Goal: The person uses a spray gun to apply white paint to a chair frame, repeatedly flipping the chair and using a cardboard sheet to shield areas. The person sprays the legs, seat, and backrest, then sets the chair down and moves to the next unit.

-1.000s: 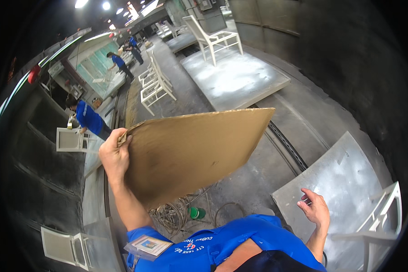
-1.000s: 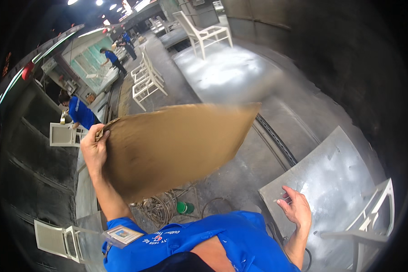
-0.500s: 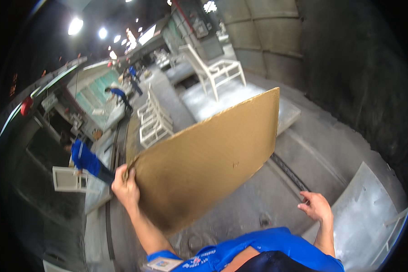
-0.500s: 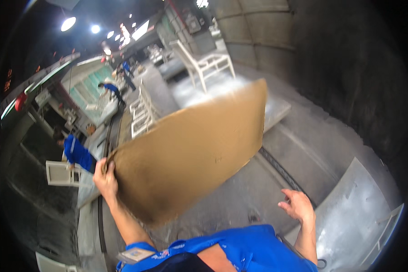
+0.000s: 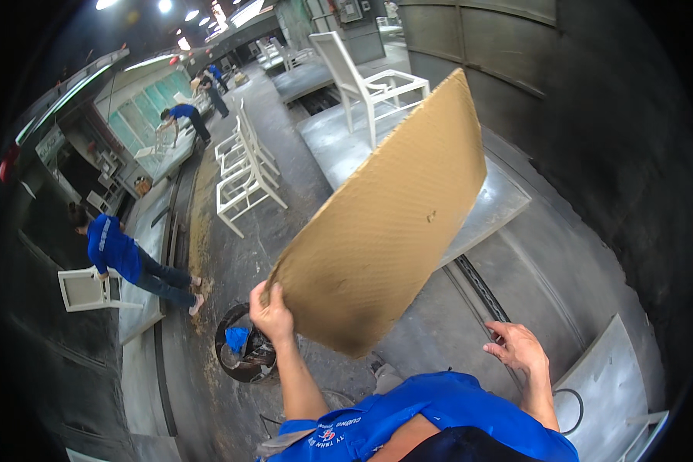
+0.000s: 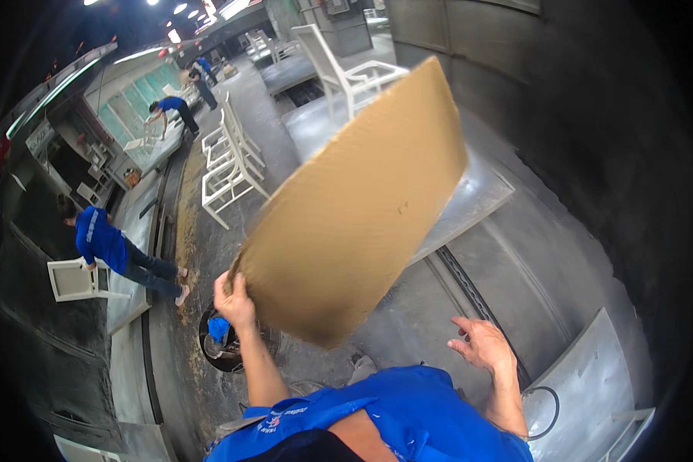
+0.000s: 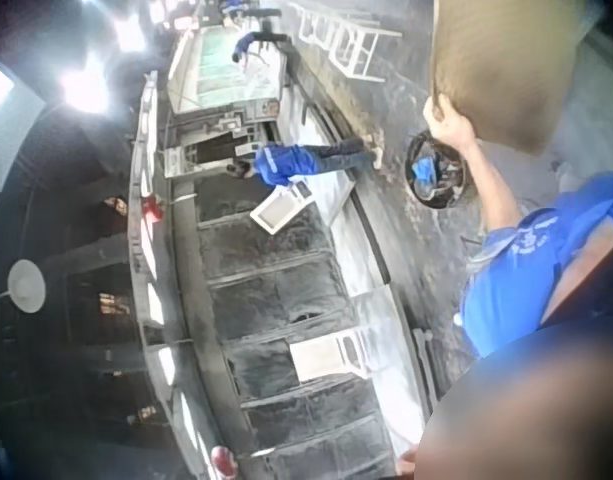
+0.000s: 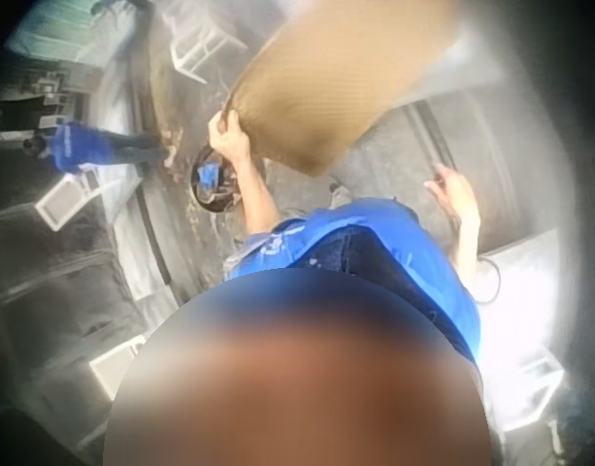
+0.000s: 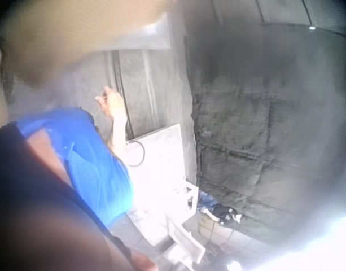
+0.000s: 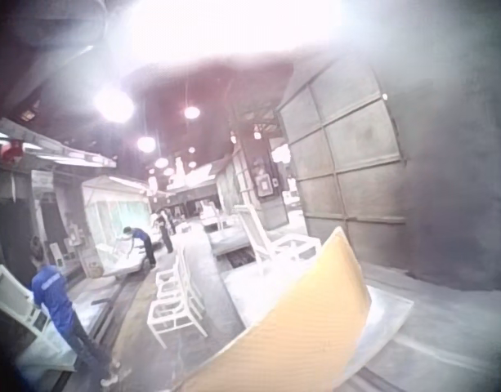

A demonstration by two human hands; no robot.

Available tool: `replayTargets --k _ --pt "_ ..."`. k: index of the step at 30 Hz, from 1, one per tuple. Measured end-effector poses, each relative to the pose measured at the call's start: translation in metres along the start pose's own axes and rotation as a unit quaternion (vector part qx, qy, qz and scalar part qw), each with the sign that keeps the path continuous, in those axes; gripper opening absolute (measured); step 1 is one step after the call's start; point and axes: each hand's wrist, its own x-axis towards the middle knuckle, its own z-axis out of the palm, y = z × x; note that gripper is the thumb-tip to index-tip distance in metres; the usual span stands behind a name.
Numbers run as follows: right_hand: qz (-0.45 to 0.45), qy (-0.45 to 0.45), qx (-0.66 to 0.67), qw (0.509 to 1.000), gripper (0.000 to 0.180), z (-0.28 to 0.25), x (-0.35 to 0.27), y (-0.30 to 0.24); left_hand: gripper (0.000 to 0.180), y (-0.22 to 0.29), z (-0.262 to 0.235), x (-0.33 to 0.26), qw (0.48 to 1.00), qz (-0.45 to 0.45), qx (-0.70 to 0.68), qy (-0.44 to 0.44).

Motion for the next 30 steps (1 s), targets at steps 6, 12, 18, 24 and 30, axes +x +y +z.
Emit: replayTargets --k 6,12,18,24,30 --pt "-0.02 0.031 -0.008 0.999 0.055 0.013 0.093 -0.063 0.013 -0.076 0.076 0.027 0.997 -0.053 0.011 -0.051" --pt "-0.033 -0.01 0.054 0.998 0.058 0.02 0.157 -0.108 0.014 -0.134 0.141 0.069 0.982 -0.154 -0.063 -0.092" --pt "0.067 0.031 0.02 0.997 0.058 0.02 0.209 -0.111 0.018 -0.181 0.218 0.113 0.972 -0.18 -0.046 -0.146" --pt "0.105 0.086 0.006 0.991 0.057 0.009 0.268 -0.096 0.023 -0.232 0.314 0.154 0.953 -0.221 -0.014 -0.204" --pt "0.148 0.136 0.055 0.978 0.056 -0.002 0.284 -0.102 0.025 -0.363 0.375 0.176 0.906 -0.286 -0.039 -0.31"
